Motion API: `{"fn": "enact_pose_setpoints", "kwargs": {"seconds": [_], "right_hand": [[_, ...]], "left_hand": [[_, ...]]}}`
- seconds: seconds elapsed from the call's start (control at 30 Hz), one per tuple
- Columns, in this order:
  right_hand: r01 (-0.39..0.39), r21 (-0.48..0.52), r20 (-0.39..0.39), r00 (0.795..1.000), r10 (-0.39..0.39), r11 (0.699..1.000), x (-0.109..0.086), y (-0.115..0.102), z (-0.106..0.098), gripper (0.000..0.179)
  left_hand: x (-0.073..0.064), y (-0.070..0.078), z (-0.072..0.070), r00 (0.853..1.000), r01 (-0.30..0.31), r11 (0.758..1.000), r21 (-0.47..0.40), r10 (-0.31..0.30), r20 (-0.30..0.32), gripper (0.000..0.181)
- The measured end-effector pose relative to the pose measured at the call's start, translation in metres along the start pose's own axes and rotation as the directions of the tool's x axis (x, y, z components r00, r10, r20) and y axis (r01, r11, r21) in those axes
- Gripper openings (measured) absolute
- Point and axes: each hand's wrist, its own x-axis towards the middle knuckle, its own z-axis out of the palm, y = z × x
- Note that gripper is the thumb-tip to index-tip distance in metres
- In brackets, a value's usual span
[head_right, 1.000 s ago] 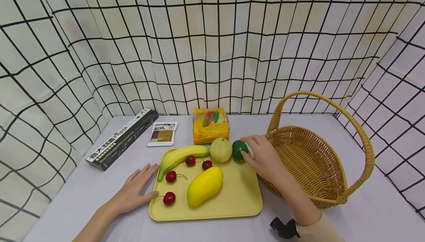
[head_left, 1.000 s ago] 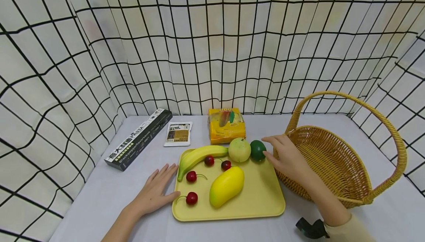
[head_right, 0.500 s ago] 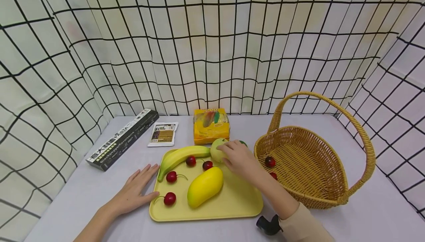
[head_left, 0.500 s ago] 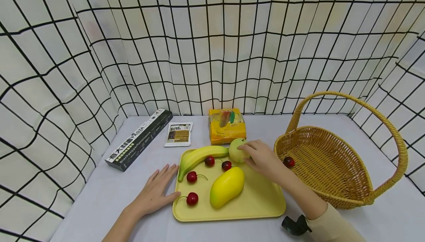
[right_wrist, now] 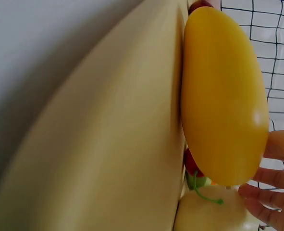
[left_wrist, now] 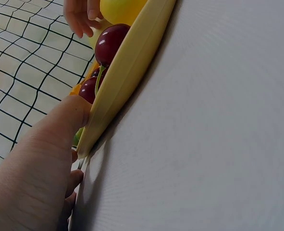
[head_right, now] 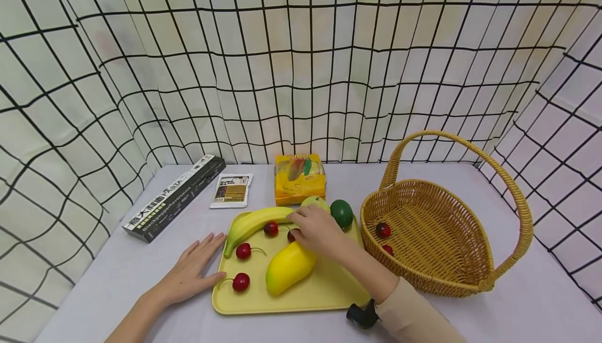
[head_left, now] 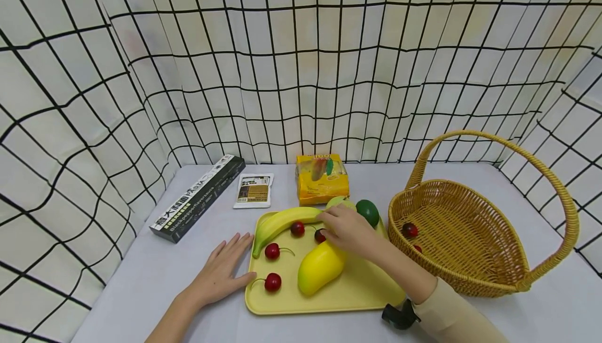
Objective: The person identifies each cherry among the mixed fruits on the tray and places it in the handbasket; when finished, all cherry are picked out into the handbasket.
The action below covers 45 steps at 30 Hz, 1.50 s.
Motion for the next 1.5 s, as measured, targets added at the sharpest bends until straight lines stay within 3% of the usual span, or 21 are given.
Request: {"fn": "enact_pose_setpoints", "kwargs": {"seconds": [0.2,0.47,0.93,1.3,1.5], "right_hand": [[-0.103,0.050,0.088,0.991,0.099,0.993,0.008,-0.011,0.007,0.025],[-0.238,0.089,0.231,0.950,0.212,0.967,0.018,-0.021,0.007,0.024],[-0.274,0.069,0.334,0.912,0.236,0.959,0.022,-0.023,0.007,0.021],[-0.352,0.130,0.436,0.860,0.265,0.927,0.032,-0.022,0.010,0.024],[-0.351,0.126,0.453,0.852,0.261,0.928,0.034,-0.023,0.012,0.025]], "left_hand": [[0.000,0.000,0.000,1.000,-0.006,1.000,0.001,0.006,-0.007,0.081],[0.000,0.000,0.000,1.000,-0.014,1.000,0.012,0.014,-0.014,0.080],[0.000,0.001,-0.001,1.000,-0.013,1.000,0.010,0.013,-0.010,0.080],[0.001,0.001,-0.001,1.000,-0.007,1.000,0.008,0.007,-0.005,0.080],[0.001,0.001,0.000,1.000,0.005,1.000,0.004,-0.005,0.012,0.081]]}}
